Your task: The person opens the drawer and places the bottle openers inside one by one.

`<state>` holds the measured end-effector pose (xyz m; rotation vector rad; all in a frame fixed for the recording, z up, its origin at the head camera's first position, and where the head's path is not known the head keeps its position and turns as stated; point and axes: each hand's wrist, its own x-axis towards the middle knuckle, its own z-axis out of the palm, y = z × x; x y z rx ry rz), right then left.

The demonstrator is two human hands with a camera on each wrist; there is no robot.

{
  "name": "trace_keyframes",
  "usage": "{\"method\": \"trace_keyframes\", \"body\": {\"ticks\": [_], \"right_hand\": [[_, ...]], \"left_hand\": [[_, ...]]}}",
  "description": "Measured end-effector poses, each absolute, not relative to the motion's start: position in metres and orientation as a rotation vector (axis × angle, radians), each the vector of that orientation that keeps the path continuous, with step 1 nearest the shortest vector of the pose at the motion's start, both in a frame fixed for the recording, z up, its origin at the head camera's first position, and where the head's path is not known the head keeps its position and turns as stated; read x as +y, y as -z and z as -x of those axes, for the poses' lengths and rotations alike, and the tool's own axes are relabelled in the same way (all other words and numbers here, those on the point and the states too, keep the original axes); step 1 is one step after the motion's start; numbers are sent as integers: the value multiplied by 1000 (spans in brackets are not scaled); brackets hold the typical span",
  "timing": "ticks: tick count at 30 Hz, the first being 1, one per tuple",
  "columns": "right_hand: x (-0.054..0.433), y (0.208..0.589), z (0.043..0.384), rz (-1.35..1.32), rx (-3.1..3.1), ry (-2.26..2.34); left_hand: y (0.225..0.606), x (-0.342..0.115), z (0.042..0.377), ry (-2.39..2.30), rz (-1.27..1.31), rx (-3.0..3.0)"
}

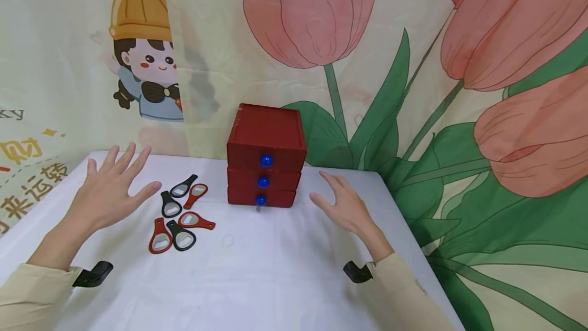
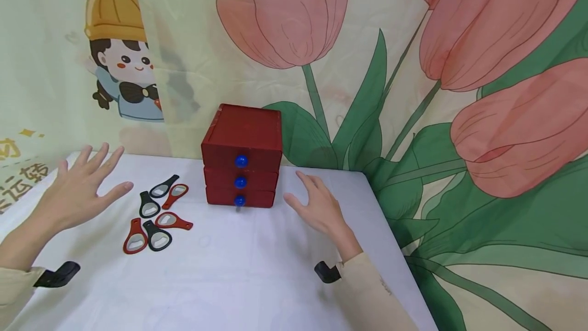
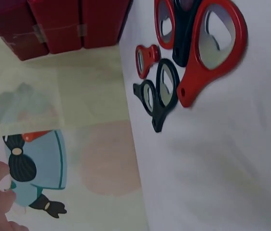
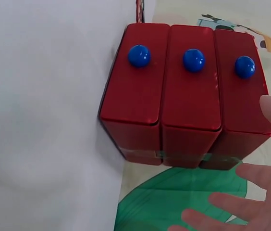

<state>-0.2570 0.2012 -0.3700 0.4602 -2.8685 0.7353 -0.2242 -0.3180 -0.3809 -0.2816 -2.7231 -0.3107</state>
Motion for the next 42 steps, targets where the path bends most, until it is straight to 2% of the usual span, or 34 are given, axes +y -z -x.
{"method": "trace_keyframes", "body": {"ticks": [19,30,42], "right_hand": [[165,338,292,-567,-2709,-1224],[149,321,317,-527,-2675,-1333],[140,317,341,-454,-2573,-1738]], "left_hand": [[373,-250,226,751,325,-2772],[375,-215,230,972,349,-2710],[380,-176,238,1239,399,-2625]]}}
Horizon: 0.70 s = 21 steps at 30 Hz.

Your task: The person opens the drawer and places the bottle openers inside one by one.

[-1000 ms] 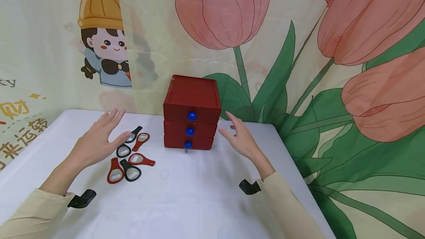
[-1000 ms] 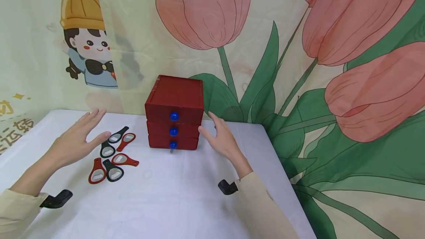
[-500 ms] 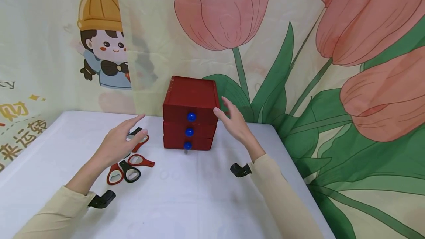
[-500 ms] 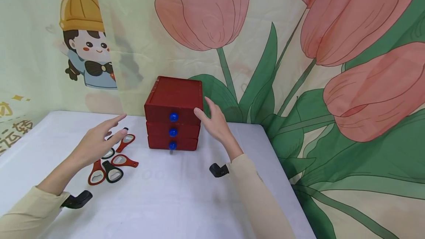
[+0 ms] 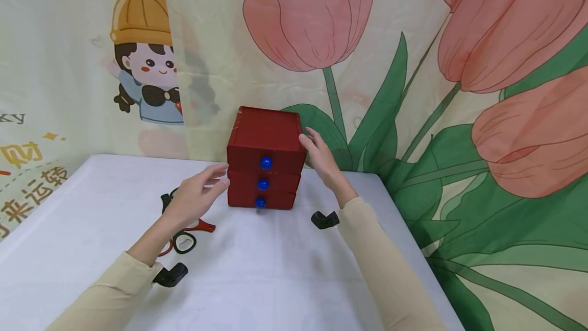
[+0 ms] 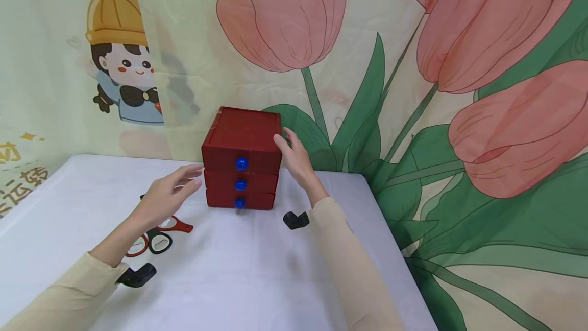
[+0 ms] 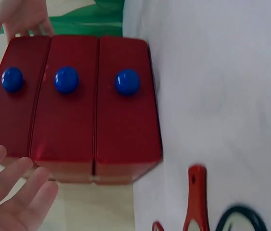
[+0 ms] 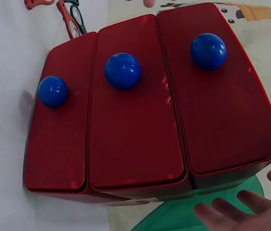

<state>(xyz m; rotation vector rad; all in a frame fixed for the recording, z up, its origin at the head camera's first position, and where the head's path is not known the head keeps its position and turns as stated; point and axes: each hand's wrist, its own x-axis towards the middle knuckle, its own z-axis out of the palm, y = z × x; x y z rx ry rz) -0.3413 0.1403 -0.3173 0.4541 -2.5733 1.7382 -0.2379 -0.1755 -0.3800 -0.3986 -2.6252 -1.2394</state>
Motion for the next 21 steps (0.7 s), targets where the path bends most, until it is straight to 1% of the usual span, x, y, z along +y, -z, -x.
{"method": "trace_keyframes", "body": {"ticks": [7,14,21], "right_hand": [[136,314,349,-394,-2512,-1961],[131,318,356,-360,-2491,-2017],[130,325,356,-401,-2464,-2058]], "left_hand": [[380,-151,244,1445,357,-2636],[380,-125,250,1869,316,-2547],[381,-102,259,2310,285,-2360]]}}
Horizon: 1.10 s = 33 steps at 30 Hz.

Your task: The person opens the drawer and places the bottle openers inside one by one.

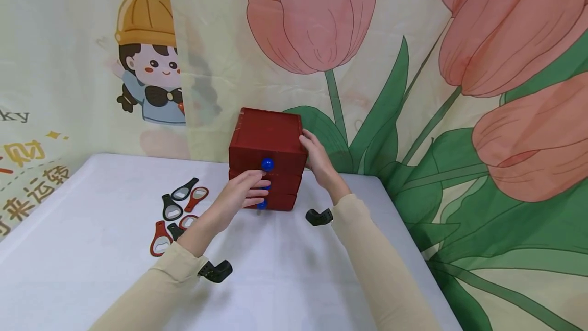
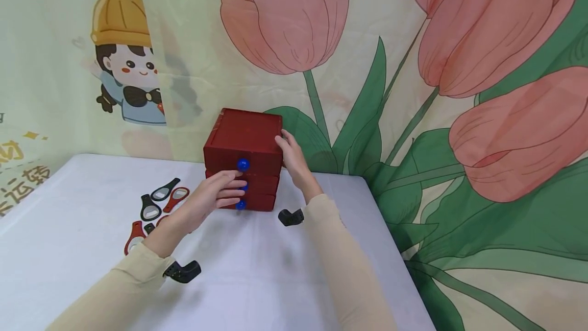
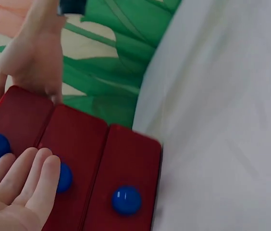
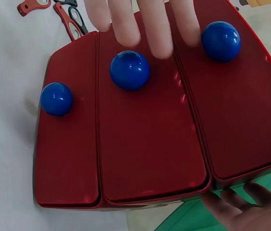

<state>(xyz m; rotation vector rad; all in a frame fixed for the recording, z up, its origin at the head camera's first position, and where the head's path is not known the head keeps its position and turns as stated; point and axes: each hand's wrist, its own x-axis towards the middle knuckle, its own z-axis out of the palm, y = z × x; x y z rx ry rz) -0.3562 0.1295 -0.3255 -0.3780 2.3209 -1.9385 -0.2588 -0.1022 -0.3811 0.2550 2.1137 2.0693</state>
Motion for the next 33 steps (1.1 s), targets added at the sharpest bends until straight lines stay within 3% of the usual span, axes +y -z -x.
{"method": "trace_keyframes", "body": {"ticks": [12,33], "right_hand": [[128,335,360,358,2260,2008],[132,341,364,363,2206,2043]], "left_hand": [[388,-80,269,-2407,-161,1600],[386,-64,286,-2605,34,1326]]}}
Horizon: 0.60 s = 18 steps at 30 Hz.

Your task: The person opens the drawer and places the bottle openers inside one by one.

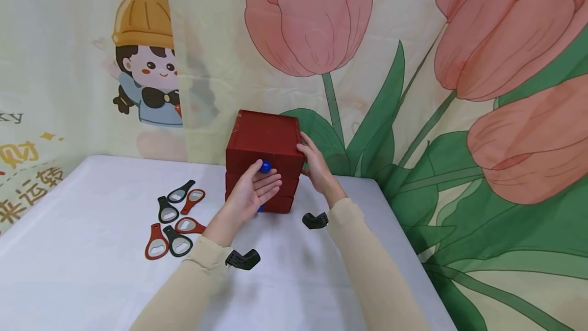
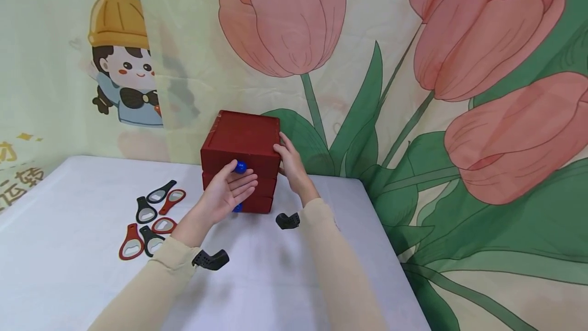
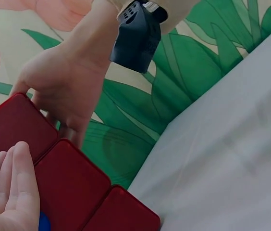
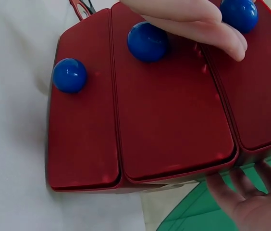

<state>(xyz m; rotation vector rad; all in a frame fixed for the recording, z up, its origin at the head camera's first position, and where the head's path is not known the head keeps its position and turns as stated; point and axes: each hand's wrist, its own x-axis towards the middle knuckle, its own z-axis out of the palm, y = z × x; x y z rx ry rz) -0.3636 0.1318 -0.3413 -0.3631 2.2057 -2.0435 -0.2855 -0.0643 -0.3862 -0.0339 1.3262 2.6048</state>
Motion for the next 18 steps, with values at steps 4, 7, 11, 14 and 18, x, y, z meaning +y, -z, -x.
{"method": "trace_keyframes", "body": {"ticks": [4,7,11,14,18], "right_hand": [[131,341,364,334,2212,2053],[131,341,365,315,2220,2066],[130,341,366,292,2230,2084],[130,341,366,275,2232,2092],[128,341,365,263,2233,2094]], "left_hand": [[384,-66,287,-2596,53,1338],[383,-67,288,-2580,69,1353],[380,-70,290,-2558,85,1354],[379,-71,291,-2548,92,1345],[379,-71,290,-2551,99,1344]]}}
